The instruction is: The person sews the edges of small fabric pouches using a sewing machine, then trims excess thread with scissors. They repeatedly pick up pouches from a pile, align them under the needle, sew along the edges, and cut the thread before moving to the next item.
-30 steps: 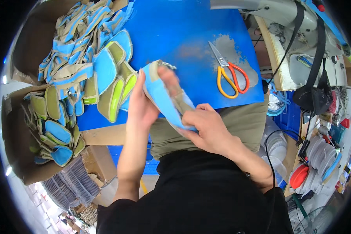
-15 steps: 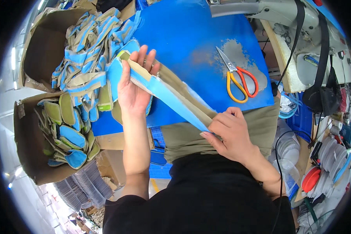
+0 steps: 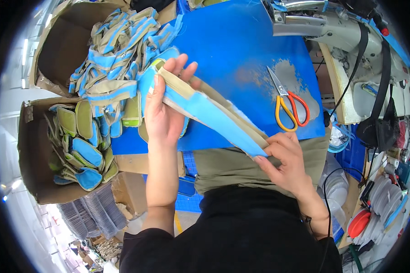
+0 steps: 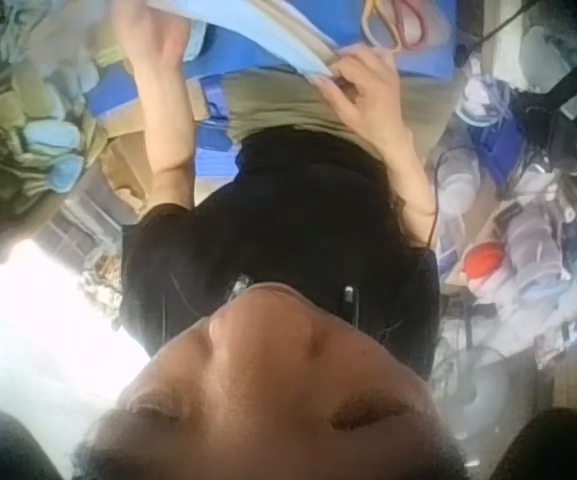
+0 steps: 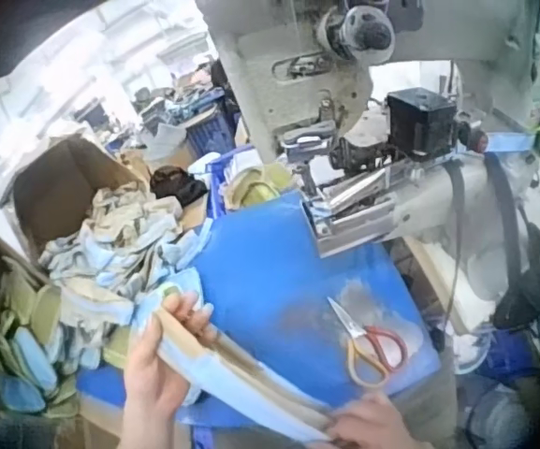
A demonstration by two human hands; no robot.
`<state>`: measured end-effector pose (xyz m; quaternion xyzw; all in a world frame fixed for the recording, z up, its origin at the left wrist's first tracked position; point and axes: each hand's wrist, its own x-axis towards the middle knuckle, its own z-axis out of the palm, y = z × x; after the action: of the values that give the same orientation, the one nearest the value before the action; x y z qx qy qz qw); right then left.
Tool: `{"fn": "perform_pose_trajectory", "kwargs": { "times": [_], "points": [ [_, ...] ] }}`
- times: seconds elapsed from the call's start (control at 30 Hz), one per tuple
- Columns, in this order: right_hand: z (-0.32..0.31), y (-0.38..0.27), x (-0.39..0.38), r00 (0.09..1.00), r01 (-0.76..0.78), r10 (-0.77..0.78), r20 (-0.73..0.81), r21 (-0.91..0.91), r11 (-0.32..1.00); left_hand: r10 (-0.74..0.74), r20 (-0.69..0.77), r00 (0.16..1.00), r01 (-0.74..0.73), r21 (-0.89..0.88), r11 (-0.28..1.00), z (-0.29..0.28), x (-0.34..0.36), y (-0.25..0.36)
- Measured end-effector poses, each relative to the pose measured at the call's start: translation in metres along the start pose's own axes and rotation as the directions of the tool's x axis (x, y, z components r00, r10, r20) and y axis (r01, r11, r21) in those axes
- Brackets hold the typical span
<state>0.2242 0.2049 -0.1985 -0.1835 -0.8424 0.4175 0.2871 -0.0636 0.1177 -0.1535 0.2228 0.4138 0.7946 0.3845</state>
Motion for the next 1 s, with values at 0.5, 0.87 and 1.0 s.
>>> {"fn": "perform_pose_trajectory", "kwargs": {
  "times": [0.5,0.87,1.0],
  "points": [
    [-0.001,-0.011,0.009,0.998,0.065,-0.065,-0.011,0.029,0.997,-0.115,0.187,0.976,0.186,-0.420,0.888,-0.023,0.009,0.003],
    [0.023,-0.005,0.031,0.999,0.014,-0.007,-0.034,0.200,0.980,-0.486,0.109,0.867,0.491,-0.030,0.871,0.036,-0.063,-0.049],
    [0.023,-0.007,0.033,0.995,-0.081,0.096,-0.038,0.290,0.954,-0.384,-0.029,0.923,0.384,-0.013,0.923,0.046,-0.055,-0.040]
  ]
}}
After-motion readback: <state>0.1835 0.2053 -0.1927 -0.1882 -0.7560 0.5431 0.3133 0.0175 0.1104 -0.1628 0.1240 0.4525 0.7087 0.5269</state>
